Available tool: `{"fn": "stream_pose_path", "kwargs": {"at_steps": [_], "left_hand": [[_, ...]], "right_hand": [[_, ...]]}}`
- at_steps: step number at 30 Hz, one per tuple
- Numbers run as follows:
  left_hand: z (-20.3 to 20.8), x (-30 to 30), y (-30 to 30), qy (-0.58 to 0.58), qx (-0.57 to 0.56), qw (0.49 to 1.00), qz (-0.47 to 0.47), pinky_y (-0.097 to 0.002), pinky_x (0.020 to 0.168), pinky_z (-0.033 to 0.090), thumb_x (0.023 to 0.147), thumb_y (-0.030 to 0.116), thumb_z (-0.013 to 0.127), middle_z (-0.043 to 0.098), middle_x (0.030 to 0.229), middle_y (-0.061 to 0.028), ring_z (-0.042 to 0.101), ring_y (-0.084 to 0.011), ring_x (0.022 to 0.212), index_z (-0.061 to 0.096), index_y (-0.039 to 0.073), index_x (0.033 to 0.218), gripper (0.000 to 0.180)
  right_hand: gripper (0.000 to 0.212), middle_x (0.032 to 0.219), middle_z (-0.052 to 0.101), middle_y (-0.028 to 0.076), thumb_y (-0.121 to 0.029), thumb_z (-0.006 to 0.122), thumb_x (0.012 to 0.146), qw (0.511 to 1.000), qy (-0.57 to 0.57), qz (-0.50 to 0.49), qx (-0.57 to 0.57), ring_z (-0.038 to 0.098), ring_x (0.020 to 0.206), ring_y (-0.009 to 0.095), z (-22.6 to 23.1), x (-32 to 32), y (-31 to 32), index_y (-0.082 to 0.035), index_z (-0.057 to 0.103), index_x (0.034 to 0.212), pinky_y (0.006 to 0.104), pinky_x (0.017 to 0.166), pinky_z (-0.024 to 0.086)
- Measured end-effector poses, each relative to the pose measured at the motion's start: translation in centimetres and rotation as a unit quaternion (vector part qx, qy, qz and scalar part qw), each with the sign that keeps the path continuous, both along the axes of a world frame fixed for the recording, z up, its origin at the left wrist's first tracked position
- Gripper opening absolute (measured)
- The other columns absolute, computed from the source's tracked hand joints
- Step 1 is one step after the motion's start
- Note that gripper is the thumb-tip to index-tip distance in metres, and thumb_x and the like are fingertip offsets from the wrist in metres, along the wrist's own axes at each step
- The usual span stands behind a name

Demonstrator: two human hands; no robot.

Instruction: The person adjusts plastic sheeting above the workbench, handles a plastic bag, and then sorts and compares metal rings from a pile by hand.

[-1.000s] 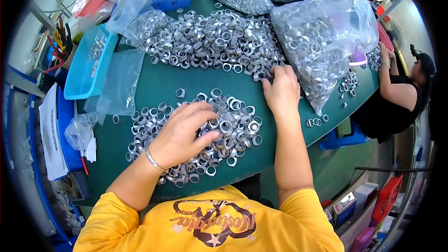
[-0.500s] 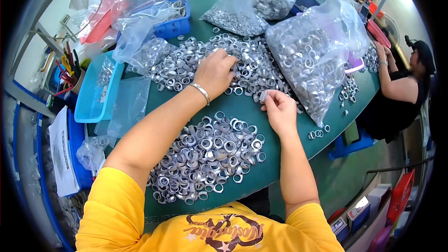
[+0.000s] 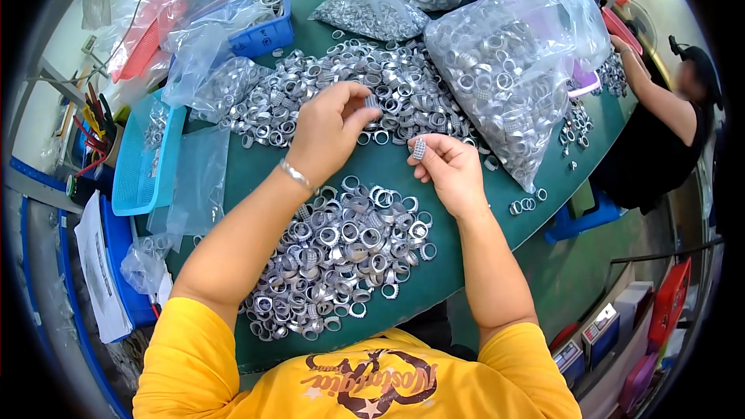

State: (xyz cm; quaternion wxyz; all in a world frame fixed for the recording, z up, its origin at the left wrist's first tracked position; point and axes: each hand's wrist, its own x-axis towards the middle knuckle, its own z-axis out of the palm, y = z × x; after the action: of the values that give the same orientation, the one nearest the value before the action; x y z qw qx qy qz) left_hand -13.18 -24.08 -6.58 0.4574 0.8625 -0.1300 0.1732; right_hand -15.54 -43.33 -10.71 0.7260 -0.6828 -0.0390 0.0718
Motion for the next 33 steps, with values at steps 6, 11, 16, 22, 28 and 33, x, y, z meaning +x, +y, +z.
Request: {"fn": "stream_pose_path", "kwargs": {"at_steps": [6, 11, 16, 22, 28, 33], "left_hand": [[-0.9, -2.6, -0.6, 0.094, -0.083, 0.986, -0.111, -0.0222, 0.074, 0.051, 0.076, -0.004, 0.066, 0.059, 0.1, -0.0065, 0.061, -0.0103, 0.083, 0.058, 0.0, 0.104, 0.029], [-1.5, -2.6, -0.5, 0.154, -0.152, 0.967, -0.138, -0.0218, 0.076, 0.052, 0.074, -0.008, 0.065, 0.056, 0.101, -0.0054, 0.06, -0.0101, 0.086, 0.059, -0.002, 0.103, 0.03], [-1.5, -2.7, -0.4, 0.155, -0.149, 0.966, -0.143, -0.0221, 0.077, 0.052, 0.074, -0.008, 0.065, 0.057, 0.1, -0.0048, 0.059, -0.0099, 0.085, 0.059, -0.002, 0.102, 0.029], [-1.8, -2.6, -0.5, 0.162, -0.196, 0.955, -0.153, -0.0228, 0.073, 0.051, 0.074, -0.005, 0.066, 0.059, 0.099, -0.0048, 0.059, -0.0104, 0.083, 0.059, 0.001, 0.1, 0.027], [-1.6, -2.9, -0.5, -0.025, -0.051, 0.98, -0.188, -0.0245, 0.066, 0.048, 0.074, -0.004, 0.064, 0.061, 0.097, -0.0057, 0.06, -0.0133, 0.08, 0.056, 0.009, 0.103, 0.033], [-1.8, -2.7, -0.6, 0.243, -0.31, 0.907, -0.148, -0.0247, 0.065, 0.051, 0.083, 0.001, 0.06, 0.061, 0.09, -0.0074, 0.06, -0.0132, 0.075, 0.051, 0.004, 0.102, 0.022]], "right_hand": [[0.017, 0.073, 0.064, 0.005, -0.013, 0.059, 0.088, 0.999, 0.015, 0.023, 0.032, 0.056, 0.056, 0.007, 0.2, -0.2, 0.1, 0.001, 0.064, 0.097, 0.0185, 0.052, 0.045], [0.016, 0.073, 0.064, 0.006, -0.011, 0.058, 0.088, 0.998, 0.027, 0.03, 0.038, 0.056, 0.056, 0.007, 0.2, -0.1, 0.3, 0.001, 0.064, 0.096, 0.0183, 0.051, 0.045], [0.015, 0.074, 0.064, 0.006, -0.008, 0.056, 0.088, 0.998, 0.016, 0.038, 0.042, 0.056, 0.056, 0.006, 0.4, -0.2, 0.6, 0.001, 0.063, 0.097, 0.0182, 0.051, 0.045], [0.015, 0.076, 0.065, 0.006, -0.005, 0.055, 0.088, 0.996, 0.011, 0.057, 0.067, 0.057, 0.059, 0.007, 0.1, -0.2, 0.7, 0.002, 0.062, 0.099, 0.0189, 0.052, 0.047], [0.015, 0.086, 0.064, 0.008, 0.0, 0.056, 0.085, 0.99, -0.008, 0.074, 0.118, 0.062, 0.072, 0.012, -0.2, -0.4, 1.3, 0.004, 0.059, 0.1, 0.0207, 0.062, 0.049], [0.017, 0.087, 0.064, 0.008, 0.006, 0.061, 0.079, 0.984, -0.148, -0.011, 0.096, 0.061, 0.078, 0.012, -0.9, -0.9, 1.6, 0.003, 0.061, 0.095, 0.0222, 0.068, 0.049]]}}
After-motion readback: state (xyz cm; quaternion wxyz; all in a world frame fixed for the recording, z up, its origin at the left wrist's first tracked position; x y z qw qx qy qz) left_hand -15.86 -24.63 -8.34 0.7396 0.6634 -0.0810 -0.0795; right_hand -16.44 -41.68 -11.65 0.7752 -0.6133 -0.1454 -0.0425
